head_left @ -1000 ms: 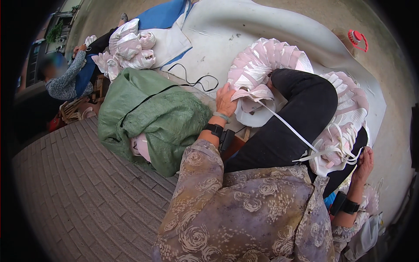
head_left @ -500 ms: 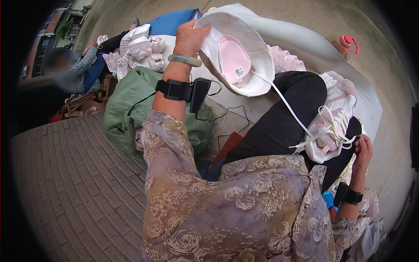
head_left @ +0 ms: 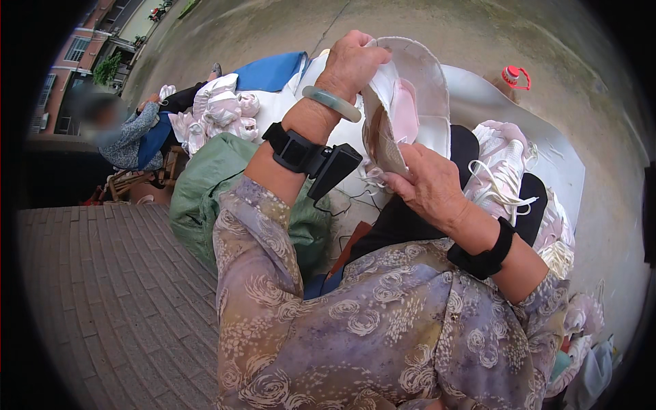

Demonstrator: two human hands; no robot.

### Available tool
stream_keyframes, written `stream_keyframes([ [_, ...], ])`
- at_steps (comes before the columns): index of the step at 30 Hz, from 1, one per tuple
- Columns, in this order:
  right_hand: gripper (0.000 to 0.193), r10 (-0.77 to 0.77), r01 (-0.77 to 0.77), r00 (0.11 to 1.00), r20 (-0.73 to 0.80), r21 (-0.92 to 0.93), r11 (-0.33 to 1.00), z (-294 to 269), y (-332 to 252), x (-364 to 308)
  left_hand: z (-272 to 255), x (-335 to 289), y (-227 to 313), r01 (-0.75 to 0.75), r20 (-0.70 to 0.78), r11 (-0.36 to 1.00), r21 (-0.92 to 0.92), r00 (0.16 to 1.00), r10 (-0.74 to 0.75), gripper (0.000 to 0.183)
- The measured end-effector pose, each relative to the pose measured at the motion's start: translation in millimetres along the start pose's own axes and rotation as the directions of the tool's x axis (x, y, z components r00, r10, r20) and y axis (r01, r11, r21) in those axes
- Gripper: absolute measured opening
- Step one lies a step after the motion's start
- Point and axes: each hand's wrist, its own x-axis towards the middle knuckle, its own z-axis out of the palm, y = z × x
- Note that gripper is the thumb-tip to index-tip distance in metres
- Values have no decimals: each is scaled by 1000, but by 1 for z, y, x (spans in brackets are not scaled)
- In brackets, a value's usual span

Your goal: Lacing a pair of pink and white sneakers.

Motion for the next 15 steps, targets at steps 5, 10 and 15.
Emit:
stream_keyframes([
  [5, 26, 271, -385, 918, 290, 482, 787, 7, 18, -2, -17, -7, -38, 326, 265, 933, -149, 923, -280, 46],
  [10, 30, 601, -514, 705, 376, 855, 68, -12, 33, 9, 14, -41, -92, -26, 345, 992, -124, 936, 68, 78],
  [15, 28, 623, -324, 746, 234, 945, 33, -51, 31, -9, 0, -38, -134, -35, 39, 743, 669, 999, 12, 71],
])
